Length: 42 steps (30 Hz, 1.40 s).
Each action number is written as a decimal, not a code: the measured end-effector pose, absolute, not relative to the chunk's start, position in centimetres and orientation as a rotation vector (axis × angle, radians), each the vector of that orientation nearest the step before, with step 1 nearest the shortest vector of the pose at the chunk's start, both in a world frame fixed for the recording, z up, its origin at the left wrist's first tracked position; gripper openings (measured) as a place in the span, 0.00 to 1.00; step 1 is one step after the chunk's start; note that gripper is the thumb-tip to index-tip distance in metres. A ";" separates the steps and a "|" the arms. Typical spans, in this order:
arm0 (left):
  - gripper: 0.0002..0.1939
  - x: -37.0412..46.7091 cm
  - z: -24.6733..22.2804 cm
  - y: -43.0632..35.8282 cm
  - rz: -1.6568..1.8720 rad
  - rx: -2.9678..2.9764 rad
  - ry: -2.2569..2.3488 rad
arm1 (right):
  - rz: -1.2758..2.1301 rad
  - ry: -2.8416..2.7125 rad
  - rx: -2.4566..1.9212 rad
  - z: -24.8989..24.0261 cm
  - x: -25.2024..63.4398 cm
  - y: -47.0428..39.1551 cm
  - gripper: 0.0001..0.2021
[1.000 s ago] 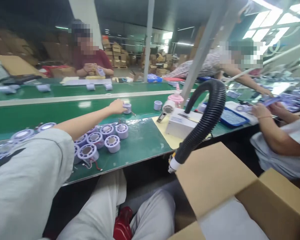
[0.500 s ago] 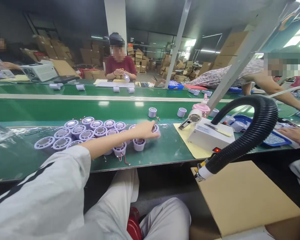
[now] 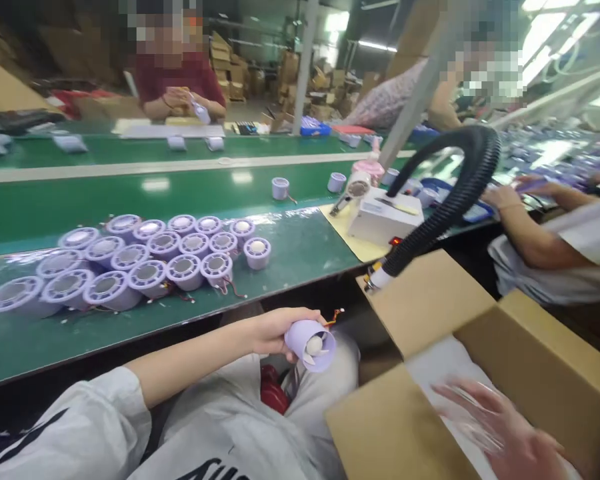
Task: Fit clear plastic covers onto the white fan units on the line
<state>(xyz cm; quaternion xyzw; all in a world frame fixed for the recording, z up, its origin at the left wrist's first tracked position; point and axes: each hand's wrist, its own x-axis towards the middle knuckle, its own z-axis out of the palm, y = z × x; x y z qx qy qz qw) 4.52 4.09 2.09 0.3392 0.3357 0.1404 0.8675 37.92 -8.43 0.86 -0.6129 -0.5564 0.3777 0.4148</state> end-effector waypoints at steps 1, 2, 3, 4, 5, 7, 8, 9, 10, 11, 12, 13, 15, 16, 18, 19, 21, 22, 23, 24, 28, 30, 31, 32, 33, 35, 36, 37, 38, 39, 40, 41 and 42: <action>0.18 4.8 2.2 3.8 0.281 0.756 0.721 | 0.940 -1.459 -1.444 0.6 36.7 -8.6 0.22; 0.18 5.1 2.3 3.6 0.267 0.817 0.733 | 0.931 -1.607 -1.330 0.5 35.2 -8.5 0.22; 0.17 5.3 2.4 3.5 0.251 0.889 0.738 | 0.868 -1.776 -1.327 0.5 33.5 -8.2 0.20; 0.17 5.4 2.5 3.4 0.233 0.966 0.738 | 0.754 -1.962 -1.352 0.7 31.7 -7.7 0.21; 0.17 5.5 2.6 3.3 0.207 1.046 0.734 | 0.567 -2.090 -1.361 0.9 30.1 -7.1 0.23; 0.15 5.5 2.7 3.1 0.137 1.218 0.731 | 0.236 -2.235 -1.419 1.2 27.4 -6.2 0.22; 0.13 5.5 2.7 2.9 0.123 1.325 0.737 | 0.135 -2.269 -1.451 1.3 26.4 -5.8 0.20; 0.12 5.4 2.8 2.8 0.136 1.452 0.744 | 0.111 -2.286 -1.481 1.4 25.8 -5.7 0.18; 0.11 5.3 2.9 2.6 0.176 1.589 0.749 | 0.165 -2.287 -1.498 1.3 25.5 -5.6 0.15; 0.10 5.3 2.9 2.4 0.237 1.722 0.751 | 0.281 -2.259 -1.494 1.3 25.3 -5.7 0.11; 0.10 5.2 2.8 2.2 0.309 1.828 0.751 | 0.431 -2.202 -1.469 1.3 25.3 -5.8 0.08; 0.10 5.2 2.6 2.0 0.379 1.895 0.750 | 0.584 -2.117 -1.436 1.3 25.3 -5.9 0.04; 0.13 5.2 1.9 1.8 0.481 1.913 0.751 | 0.814 -1.915 -1.389 1.4 25.4 -6.2 0.03; 0.18 5.3 1.5 1.7 0.524 1.902 0.748 | 0.875 -1.818 -1.388 1.6 25.3 -6.3 0.06; 0.28 5.5 0.4 1.6 0.587 1.919 0.725 | 0.937 -1.653 -1.420 1.9 25.2 -6.4 0.13; 0.31 5.6 -0.1 1.6 0.606 1.946 0.707 | 0.956 -1.585 -1.439 2.1 25.1 -6.5 0.15; 0.34 5.7 -0.8 1.6 0.600 1.984 0.659 | 0.988 -1.475 -1.469 2.3 25.2 -6.5 0.17; 0.34 5.8 -0.9 1.5 0.574 1.965 0.622 | 1.003 -1.428 -1.474 2.3 25.3 -6.4 0.17; 0.34 5.8 -1.0 1.4 0.538 1.911 0.583 | 1.021 -1.379 -1.470 2.3 25.5 -6.4 0.17; 0.34 5.8 -1.0 1.3 0.499 1.829 0.548 | 1.048 -1.331 -1.453 2.3 25.7 -6.4 0.18; 0.36 5.7 -0.4 0.8 0.435 1.470 0.554 | 1.242 -1.266 -1.296 2.1 26.6 -6.5 0.09; 0.37 5.6 -0.1 0.6 0.437 1.346 0.596 | 1.207 -1.424 -1.276 1.9 26.8 -6.9 0.16; 0.37 5.5 0.0 0.5 0.432 1.300 0.609 | 1.134 -1.528 -1.279 1.7 26.9 -7.2 0.20; 0.37 5.4 0.0 0.4 0.423 1.272 0.618 | 1.046 -1.623 -1.278 1.5 26.9 -7.5 0.21; 0.36 5.3 0.1 0.4 0.411 1.267 0.629 | 0.966 -1.689 -1.268 1.3 26.9 -7.8 0.20; 0.37 5.1 0.3 0.3 0.383 1.315 0.651 | 0.898 -1.743 -1.233 0.9 27.0 -8.4 0.19; 0.37 5.1 0.4 0.3 0.373 1.352 0.658 | 0.903 -1.744 -1.226 0.8 27.0 -8.6 0.19; 0.37 5.0 0.6 0.3 0.370 1.389 0.659 | 0.923 -1.734 -1.229 0.8 27.0 -8.7 0.20; 0.38 4.9 0.7 0.3 0.373 1.419 0.649 | 0.951 -1.717 -1.236 0.9 27.0 -8.8 0.22; 0.37 4.9 0.7 0.4 0.383 1.438 0.628 | 0.985 -1.695 -1.242 1.0 27.0 -8.8 0.23; 0.37 4.9 0.8 0.4 0.399 1.446 0.596 | 1.022 -1.672 -1.241 1.1 27.0 -8.9 0.24; 0.37 4.9 0.8 0.4 0.417 1.447 0.561 | 1.058 -1.647 -1.235 1.3 26.9 -8.9 0.24; 0.37 4.9 0.8 0.4 0.435 1.445 0.526 | 1.091 -1.623 -1.229 1.4 26.9 -8.9 0.23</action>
